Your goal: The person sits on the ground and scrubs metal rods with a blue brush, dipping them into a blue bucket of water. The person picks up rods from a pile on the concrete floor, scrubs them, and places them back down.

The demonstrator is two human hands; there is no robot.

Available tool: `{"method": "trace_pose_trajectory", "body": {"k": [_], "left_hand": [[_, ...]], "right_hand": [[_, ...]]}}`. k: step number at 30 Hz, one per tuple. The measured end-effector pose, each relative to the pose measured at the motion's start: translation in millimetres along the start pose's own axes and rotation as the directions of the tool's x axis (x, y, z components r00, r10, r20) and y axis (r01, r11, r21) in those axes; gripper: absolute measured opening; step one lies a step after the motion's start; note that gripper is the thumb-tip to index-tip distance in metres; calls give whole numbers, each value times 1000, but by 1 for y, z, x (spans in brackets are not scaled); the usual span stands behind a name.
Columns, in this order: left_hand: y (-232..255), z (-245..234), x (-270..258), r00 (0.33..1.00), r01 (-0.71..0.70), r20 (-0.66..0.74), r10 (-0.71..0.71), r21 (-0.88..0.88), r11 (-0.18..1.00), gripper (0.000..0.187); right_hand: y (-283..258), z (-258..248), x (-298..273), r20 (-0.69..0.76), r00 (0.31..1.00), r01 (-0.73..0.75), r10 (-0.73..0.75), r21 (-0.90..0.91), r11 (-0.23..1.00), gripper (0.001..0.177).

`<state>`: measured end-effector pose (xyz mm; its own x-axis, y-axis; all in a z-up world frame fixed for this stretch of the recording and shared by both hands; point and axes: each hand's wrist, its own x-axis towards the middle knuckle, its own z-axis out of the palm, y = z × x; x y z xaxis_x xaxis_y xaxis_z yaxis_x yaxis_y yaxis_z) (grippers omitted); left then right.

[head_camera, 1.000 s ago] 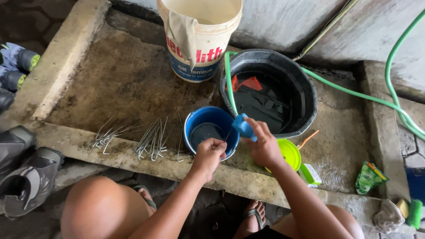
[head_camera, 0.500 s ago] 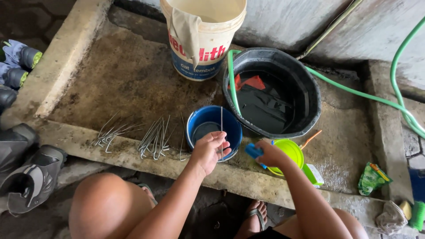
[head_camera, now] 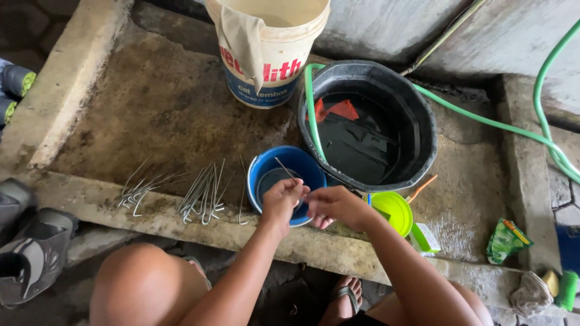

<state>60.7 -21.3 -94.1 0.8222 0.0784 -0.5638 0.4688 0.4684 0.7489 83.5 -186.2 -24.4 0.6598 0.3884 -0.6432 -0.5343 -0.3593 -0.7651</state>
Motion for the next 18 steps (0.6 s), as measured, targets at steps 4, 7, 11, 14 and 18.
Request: {"method": "trace_pose_trajectory", "body": {"k": [4, 7, 11, 14, 18], "left_hand": [[0, 12, 6, 1000, -12, -6, 13, 102, 995, 30], [-30, 7, 25, 999, -40, 23, 36, 220, 975, 51], [-39, 0, 38, 1000, 21, -13, -17, 375, 927, 39], [-43, -9, 50, 999, 42, -10, -43, 529, 847, 35], [-41, -11, 55, 996, 85, -37, -81, 657, 749, 33]], "right_hand": [[-11, -45, 24, 40, 999, 0, 10, -234, 972, 23], [-1, -109, 55, -227, 973, -15, -31, -199, 980, 19], [72, -187, 153, -443, 895, -156, -49, -414, 897, 18], [119, -204, 212, -412, 911, -301, -12, -685, 663, 21], [131, -218, 245, -492, 845, -534, 209, -794, 291, 35]]}}
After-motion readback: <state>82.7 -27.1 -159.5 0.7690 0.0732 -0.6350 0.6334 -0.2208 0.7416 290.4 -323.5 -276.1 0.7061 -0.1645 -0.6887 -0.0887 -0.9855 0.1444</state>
